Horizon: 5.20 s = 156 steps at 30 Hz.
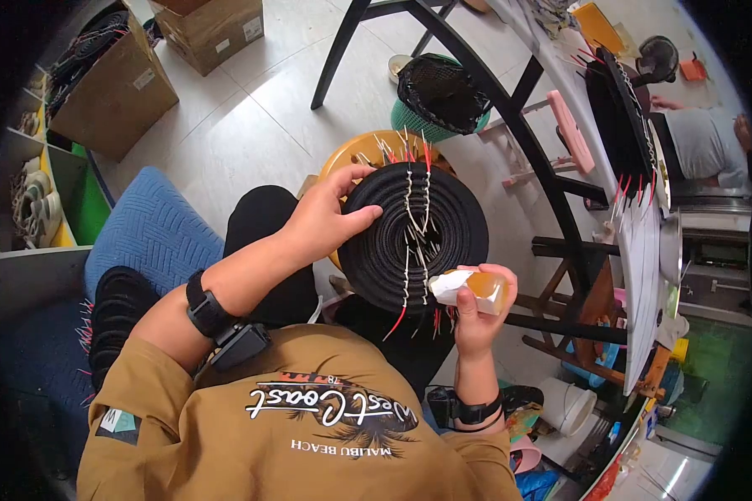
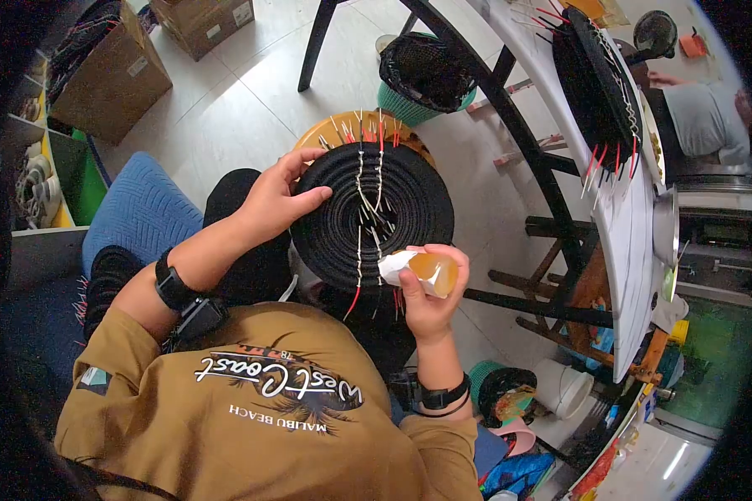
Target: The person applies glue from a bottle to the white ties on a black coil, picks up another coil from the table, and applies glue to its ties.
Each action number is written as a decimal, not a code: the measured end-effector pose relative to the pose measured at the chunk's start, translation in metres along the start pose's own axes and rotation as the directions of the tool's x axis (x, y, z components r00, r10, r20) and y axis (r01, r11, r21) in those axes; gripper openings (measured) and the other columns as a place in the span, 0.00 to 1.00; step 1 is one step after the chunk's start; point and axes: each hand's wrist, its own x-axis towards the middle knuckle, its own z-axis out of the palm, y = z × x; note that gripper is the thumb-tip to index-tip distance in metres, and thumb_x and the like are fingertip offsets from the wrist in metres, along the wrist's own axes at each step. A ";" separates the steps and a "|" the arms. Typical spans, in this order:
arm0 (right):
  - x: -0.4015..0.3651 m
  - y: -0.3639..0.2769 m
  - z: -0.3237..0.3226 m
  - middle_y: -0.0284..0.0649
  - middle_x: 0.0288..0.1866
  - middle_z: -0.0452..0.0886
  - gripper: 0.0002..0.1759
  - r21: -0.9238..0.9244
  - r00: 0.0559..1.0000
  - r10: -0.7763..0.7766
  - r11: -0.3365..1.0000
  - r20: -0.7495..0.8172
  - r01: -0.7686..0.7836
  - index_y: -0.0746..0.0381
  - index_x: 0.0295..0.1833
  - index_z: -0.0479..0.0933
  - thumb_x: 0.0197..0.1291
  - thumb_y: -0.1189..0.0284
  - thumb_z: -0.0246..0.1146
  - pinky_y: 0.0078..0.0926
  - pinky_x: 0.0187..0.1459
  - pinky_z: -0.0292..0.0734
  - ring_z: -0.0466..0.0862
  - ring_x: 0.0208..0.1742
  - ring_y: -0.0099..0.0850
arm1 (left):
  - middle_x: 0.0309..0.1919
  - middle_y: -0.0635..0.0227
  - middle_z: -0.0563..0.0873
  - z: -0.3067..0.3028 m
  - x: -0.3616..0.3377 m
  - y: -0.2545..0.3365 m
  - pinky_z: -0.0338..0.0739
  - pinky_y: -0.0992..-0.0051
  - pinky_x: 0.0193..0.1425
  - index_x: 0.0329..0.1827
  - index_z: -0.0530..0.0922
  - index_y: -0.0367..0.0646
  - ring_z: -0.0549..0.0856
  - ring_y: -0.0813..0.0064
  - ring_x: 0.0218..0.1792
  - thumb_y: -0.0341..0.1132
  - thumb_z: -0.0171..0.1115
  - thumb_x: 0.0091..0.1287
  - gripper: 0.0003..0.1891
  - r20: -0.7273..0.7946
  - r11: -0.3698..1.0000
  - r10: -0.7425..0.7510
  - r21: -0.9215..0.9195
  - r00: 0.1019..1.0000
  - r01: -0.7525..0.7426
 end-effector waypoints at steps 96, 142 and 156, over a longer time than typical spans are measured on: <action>-0.010 0.004 -0.002 0.42 0.46 0.68 0.28 -0.017 0.999 -0.038 0.999 -0.028 0.037 0.65 0.53 0.61 0.53 0.67 0.68 0.34 0.51 0.74 0.76 0.46 0.34 | 0.41 0.61 0.82 -0.001 -0.001 0.000 0.76 0.77 0.44 0.58 0.68 0.38 0.81 0.76 0.42 0.30 0.64 0.58 0.24 0.006 0.999 -0.005 0.033 1.000 0.004; -0.017 -0.001 0.000 0.42 0.44 0.69 0.28 -0.023 0.997 -0.069 0.997 0.039 0.070 0.64 0.51 0.62 0.52 0.64 0.69 0.29 0.47 0.74 0.78 0.44 0.34 | 0.43 0.62 0.82 0.000 0.000 0.003 0.77 0.79 0.44 0.58 0.68 0.37 0.81 0.78 0.42 0.28 0.63 0.58 0.24 -0.005 0.999 0.014 0.039 1.000 -0.014; -0.016 -0.001 -0.003 0.44 0.42 0.72 0.27 -0.047 0.997 -0.074 0.996 -0.015 0.073 0.63 0.51 0.61 0.53 0.63 0.68 0.28 0.46 0.74 0.76 0.42 0.33 | 0.49 0.62 0.78 -0.001 -0.002 0.015 0.73 0.77 0.55 0.60 0.64 0.36 0.78 0.77 0.50 0.24 0.61 0.60 0.25 0.055 0.995 -0.092 0.048 0.994 0.090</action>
